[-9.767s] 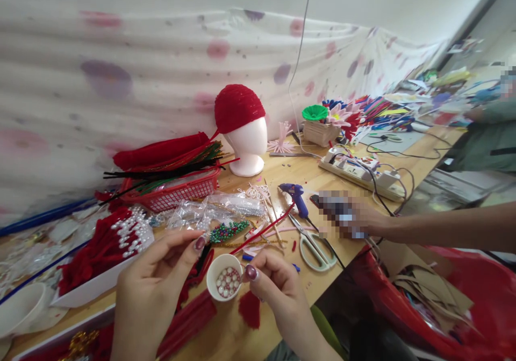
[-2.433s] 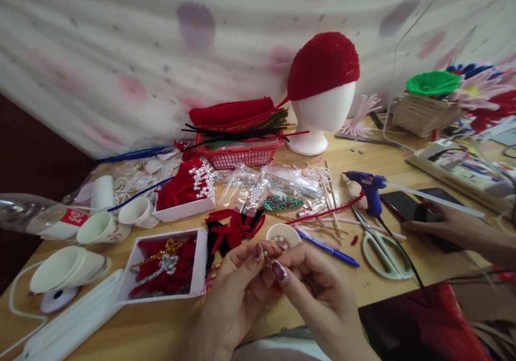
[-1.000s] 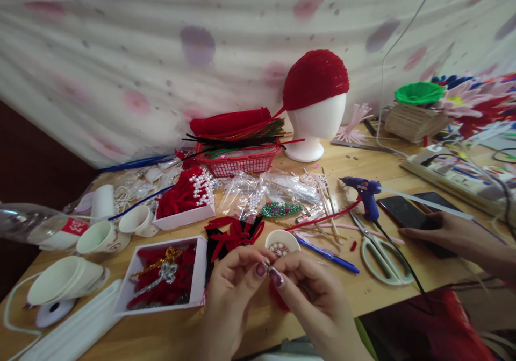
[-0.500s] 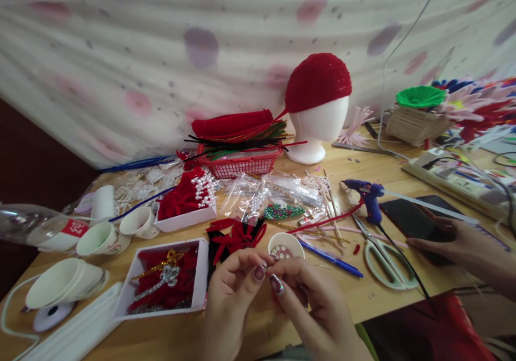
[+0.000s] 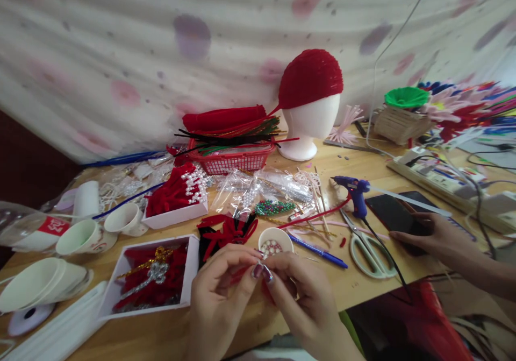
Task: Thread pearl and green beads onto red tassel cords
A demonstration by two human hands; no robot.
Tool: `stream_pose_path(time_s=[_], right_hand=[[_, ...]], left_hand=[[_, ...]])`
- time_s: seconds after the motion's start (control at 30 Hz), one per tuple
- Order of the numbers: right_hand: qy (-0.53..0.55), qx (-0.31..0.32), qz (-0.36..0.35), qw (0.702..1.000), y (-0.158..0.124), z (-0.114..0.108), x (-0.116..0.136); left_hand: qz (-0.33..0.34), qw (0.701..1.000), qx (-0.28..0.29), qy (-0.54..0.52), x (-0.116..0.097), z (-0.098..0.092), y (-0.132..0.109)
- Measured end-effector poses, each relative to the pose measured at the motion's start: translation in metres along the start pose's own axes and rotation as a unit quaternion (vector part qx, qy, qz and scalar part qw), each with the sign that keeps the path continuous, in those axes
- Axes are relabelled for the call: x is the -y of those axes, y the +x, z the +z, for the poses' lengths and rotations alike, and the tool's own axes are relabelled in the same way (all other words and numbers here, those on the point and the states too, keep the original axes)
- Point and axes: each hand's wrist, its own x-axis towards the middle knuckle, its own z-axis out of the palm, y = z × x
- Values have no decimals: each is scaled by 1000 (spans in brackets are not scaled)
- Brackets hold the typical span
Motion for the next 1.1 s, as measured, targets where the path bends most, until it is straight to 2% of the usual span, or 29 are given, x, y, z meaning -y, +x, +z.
stream_pose_path(time_s=[0.13,0.3,0.43,0.63,0.7,0.8,0.9,1.0,1.1], right_hand=[[60,18,52,997,-4,-2,-4],[64,26,63,996,-10,-6,-9],[159,16,118,980,-13,-6,-14],[267,-44,144,952,-15,-12,-16],[303,-39,149,941,-14,-14,-17],[372,-20,139,918,-9,-19,-23],[475,-6,159,865,-4,-22,-33],[550,26,197,811,0,-24,-37],[575,55,215,787,2,-25,-31]], left_hand=[[38,999,-7,37,4,-3,1],[122,987,18,100,11,-7,7],[144,978,5,152,8,2,7],[168,959,54,222,-6,17,14],[138,971,62,186,-13,23,20],[28,990,100,92,-23,32,32],[-70,987,147,9,-31,38,45],[-85,982,163,-36,-33,43,57],[-80,983,151,-63,-29,44,64]])
